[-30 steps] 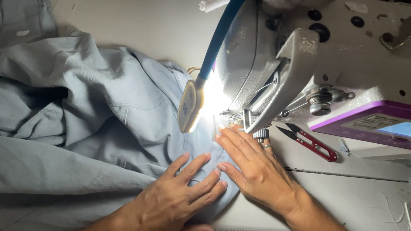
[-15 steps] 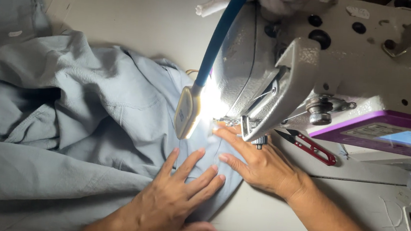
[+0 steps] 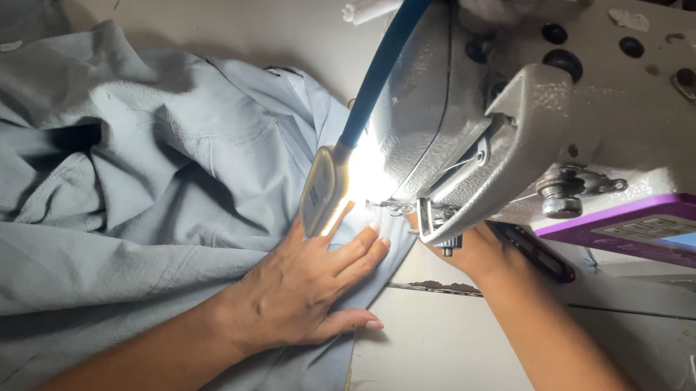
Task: Trimming excess threads from a garment using thread snips and inspecting the fabric at a sewing station.
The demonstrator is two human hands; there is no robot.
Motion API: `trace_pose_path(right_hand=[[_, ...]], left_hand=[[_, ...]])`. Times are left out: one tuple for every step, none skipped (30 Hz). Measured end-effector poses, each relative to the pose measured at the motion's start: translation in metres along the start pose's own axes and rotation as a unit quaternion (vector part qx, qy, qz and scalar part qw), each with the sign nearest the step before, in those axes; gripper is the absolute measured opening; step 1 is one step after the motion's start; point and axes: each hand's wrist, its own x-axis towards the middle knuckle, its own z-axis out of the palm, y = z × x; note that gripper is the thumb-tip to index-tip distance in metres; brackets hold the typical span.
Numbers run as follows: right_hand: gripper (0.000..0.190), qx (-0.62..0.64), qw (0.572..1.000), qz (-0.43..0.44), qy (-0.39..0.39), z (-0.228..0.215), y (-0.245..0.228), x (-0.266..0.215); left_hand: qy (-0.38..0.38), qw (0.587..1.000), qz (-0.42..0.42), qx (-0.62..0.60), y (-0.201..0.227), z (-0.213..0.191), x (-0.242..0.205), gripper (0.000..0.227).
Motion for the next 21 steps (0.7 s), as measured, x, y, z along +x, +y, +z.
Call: trace_pose_path(right_hand=[[0.037,0.001,1.0,0.0,0.0,0.0,-0.003,-0.004],[0.036,-0.1,0.993,-0.043,0.034,-0.001,-0.006,-0.007],[0.036,-0.2,0.974,-0.085,0.068,-0.001,-0.009,-0.01],[0.036,-0.2,0.974,-0.086,0.069,-0.003,-0.012,-0.012],[0.036,-0.298,0.941,-0.127,0.102,-0.004,-0.014,-0.014],[0.036,-0.391,0.895,-0.166,0.133,-0.006,-0.016,-0.016],[0.036,-0.392,0.895,-0.167,0.133,-0.014,-0.021,-0.014],[0.041,-0.032,0.98,-0.143,0.134,-0.021,-0.026,-0.013],[0.049,0.332,0.93,-0.101,0.12,-0.028,-0.032,-0.012],[0.049,0.333,0.93,-0.101,0.12,-0.028,-0.029,-0.012],[0.049,0.315,0.934,-0.112,0.125,-0.027,-0.025,-0.012],[0.051,0.296,0.938,-0.122,0.131,-0.027,-0.022,-0.012],[0.051,0.297,0.938,-0.122,0.131,-0.026,-0.02,-0.01],[0.054,0.301,0.937,-0.128,0.122,-0.025,-0.019,-0.009],[0.058,0.305,0.936,-0.134,0.112,-0.024,-0.018,-0.008],[0.058,0.305,0.936,-0.133,0.112,-0.02,-0.018,-0.008],[0.058,0.307,0.938,-0.116,0.113,-0.017,-0.019,-0.008],[0.058,0.309,0.939,-0.101,0.115,-0.014,-0.019,-0.008],[0.058,0.308,0.939,-0.101,0.115,-0.013,-0.02,-0.008],[0.054,0.307,0.938,-0.109,0.116,-0.011,-0.021,-0.008],[0.051,0.305,0.938,-0.117,0.117,-0.01,-0.021,-0.008]], left_hand=[[-0.001,1.0,0.0,0.0,0.003,-0.002,-0.001,0.078],[-0.011,0.999,0.003,0.036,0.005,-0.004,-0.001,0.079],[-0.021,0.997,0.007,0.071,0.006,-0.006,-0.002,0.08],[-0.021,0.997,0.006,0.072,0.006,-0.005,-0.004,0.08],[-0.02,0.997,0.004,0.071,0.006,-0.003,-0.006,0.08],[-0.019,0.997,0.002,0.071,0.006,-0.001,-0.008,0.08],[-0.018,0.997,0.001,0.071,0.005,-0.004,-0.005,0.08],[-0.008,0.998,0.013,0.057,0.004,-0.006,-0.003,0.077],[0.003,0.999,0.024,0.043,0.004,-0.008,-0.001,0.074],[0.002,0.999,0.023,0.043,0.004,-0.008,-0.002,0.074],[0.003,1.0,0.019,0.024,0.003,-0.007,-0.002,0.075],[0.004,1.0,0.015,0.004,0.003,-0.006,-0.002,0.076],[0.004,1.0,0.014,0.004,0.003,-0.004,-0.003,0.076],[-0.007,1.0,0.008,0.013,0.004,-0.003,-0.004,0.077],[-0.018,1.0,0.003,0.021,0.005,-0.001,-0.005,0.078],[-0.019,1.0,0.003,0.021,0.006,-0.001,-0.005,0.078],[-0.011,1.0,0.004,0.029,0.007,-0.001,-0.005,0.077],[-0.002,0.999,0.004,0.039,0.008,-0.002,-0.004,0.076],[-0.002,0.999,0.004,0.039,0.01,-0.002,-0.006,0.076],[0.008,1.0,-0.007,0.01,0.013,-0.002,-0.008,0.075],[0.018,0.999,-0.017,-0.019,0.015,-0.002,-0.01,0.074]])
